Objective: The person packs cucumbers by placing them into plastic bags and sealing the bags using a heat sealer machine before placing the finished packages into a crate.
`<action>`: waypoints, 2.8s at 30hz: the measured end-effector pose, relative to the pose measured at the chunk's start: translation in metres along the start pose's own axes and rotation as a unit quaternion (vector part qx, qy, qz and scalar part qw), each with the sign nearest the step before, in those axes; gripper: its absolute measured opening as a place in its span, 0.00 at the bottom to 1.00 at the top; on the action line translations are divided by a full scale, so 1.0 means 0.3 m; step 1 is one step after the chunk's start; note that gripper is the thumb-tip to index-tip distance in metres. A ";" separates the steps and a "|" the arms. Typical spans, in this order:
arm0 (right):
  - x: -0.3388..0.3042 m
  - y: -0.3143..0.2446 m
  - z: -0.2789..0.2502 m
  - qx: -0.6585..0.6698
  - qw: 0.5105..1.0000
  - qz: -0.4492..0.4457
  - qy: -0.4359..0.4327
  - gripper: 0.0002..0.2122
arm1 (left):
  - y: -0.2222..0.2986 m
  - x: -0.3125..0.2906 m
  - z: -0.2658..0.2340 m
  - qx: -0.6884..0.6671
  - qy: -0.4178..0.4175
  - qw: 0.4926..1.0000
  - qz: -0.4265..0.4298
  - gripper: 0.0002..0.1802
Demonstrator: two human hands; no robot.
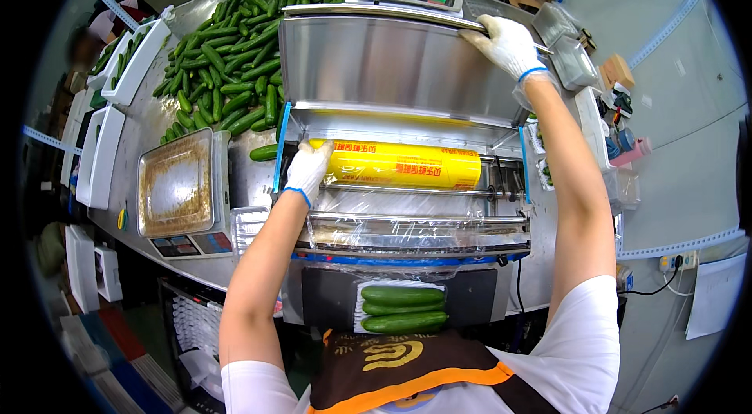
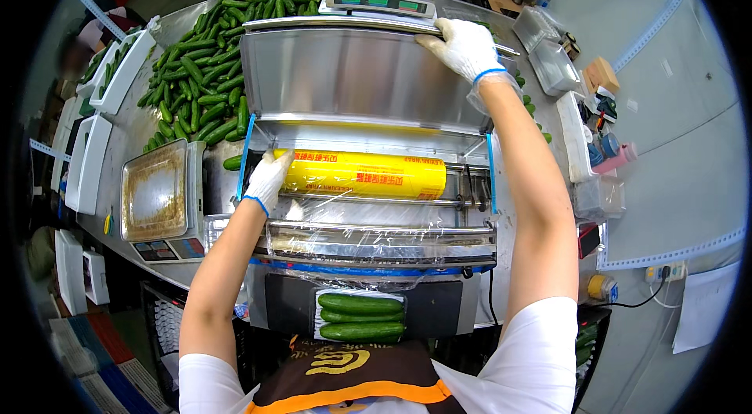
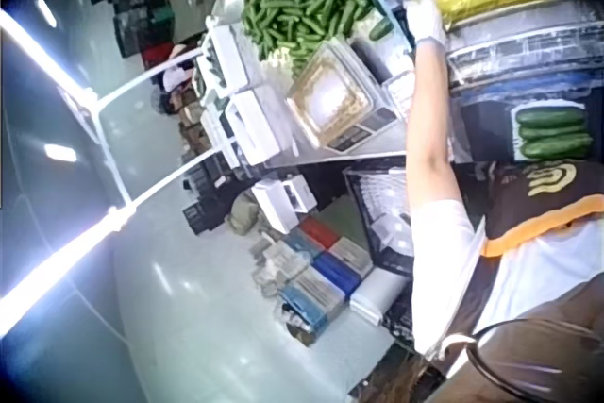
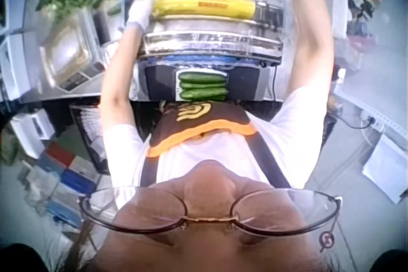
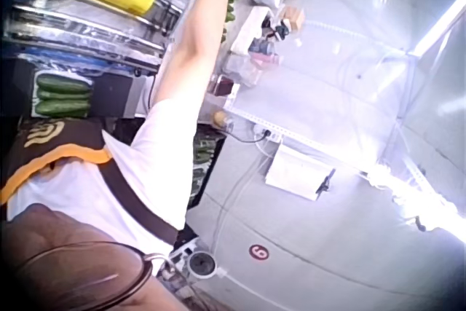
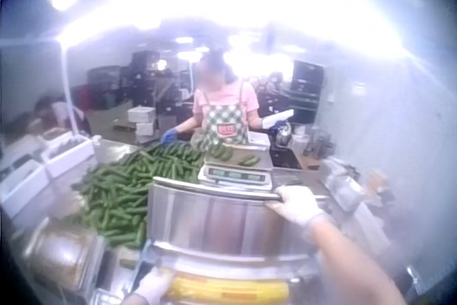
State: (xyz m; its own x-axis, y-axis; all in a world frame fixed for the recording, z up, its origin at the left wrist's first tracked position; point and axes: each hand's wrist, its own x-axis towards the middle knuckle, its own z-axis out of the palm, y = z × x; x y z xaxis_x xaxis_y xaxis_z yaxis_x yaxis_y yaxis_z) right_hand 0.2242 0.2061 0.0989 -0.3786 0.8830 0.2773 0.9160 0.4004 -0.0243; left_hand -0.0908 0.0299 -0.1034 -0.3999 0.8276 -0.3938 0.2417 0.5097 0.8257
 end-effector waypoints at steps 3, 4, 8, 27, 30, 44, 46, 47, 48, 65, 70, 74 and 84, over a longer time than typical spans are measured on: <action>-0.015 0.011 0.000 -0.016 0.999 -0.022 0.035 0.22 | 0.016 -0.011 0.008 -0.004 -0.009 1.000 0.001 0.35; -0.026 0.012 -0.004 -0.021 0.998 -0.028 0.046 0.21 | 0.029 -0.023 0.009 0.000 -0.010 1.000 -0.008 0.35; -0.069 0.009 -0.008 -0.031 0.989 -0.078 0.124 0.18 | 0.086 -0.061 -0.012 0.027 -0.019 0.999 -0.036 0.37; -0.190 -0.029 -0.049 -0.027 0.967 -0.155 0.200 0.14 | 0.144 -0.049 -0.021 0.298 -0.031 0.954 -0.022 0.33; -0.173 -0.015 -0.042 -0.031 0.968 -0.150 0.197 0.14 | 0.168 -0.064 -0.029 0.300 -0.038 0.953 -0.025 0.37; -0.177 -0.002 -0.059 -0.027 0.978 -0.135 0.160 0.14 | 0.139 0.035 0.020 0.318 -0.072 0.945 -0.007 0.41; -0.186 0.000 -0.062 -0.012 0.978 -0.139 0.157 0.15 | 0.153 0.017 0.019 0.331 -0.071 0.941 -0.001 0.42; -0.195 -0.002 -0.070 -0.005 0.978 -0.142 0.154 0.15 | 0.159 0.003 0.016 0.335 -0.071 0.939 0.002 0.43; -0.199 -0.008 -0.075 -0.007 0.977 -0.147 0.155 0.14 | 0.137 0.026 -0.001 0.359 -0.103 0.927 0.028 0.37; -0.238 0.105 -0.054 -0.049 0.972 -0.089 0.211 0.16 | 0.127 0.037 -0.094 0.014 -0.165 0.985 -0.054 0.31; -0.297 0.089 -0.114 -0.023 0.984 -0.073 0.163 0.17 | 0.255 -0.166 -0.115 0.409 -0.082 0.894 0.163 0.29; -0.475 0.045 -0.138 0.026 0.986 -0.123 0.106 0.19 | 0.265 -0.384 -0.274 0.493 -0.032 0.854 0.165 0.19; -0.746 -0.125 -0.094 0.096 0.980 -0.164 -0.064 0.19 | -0.050 -0.345 -0.466 -0.010 0.006 0.997 0.071 0.15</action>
State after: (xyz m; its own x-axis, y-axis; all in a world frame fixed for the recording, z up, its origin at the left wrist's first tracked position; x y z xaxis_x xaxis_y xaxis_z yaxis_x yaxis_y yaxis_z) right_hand 0.2783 -0.0135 0.0649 -0.6737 0.7174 0.1776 0.7050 0.6959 -0.1370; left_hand -0.1766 -0.0963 -0.0187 -0.3728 0.8885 -0.2675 0.2799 0.3826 0.8805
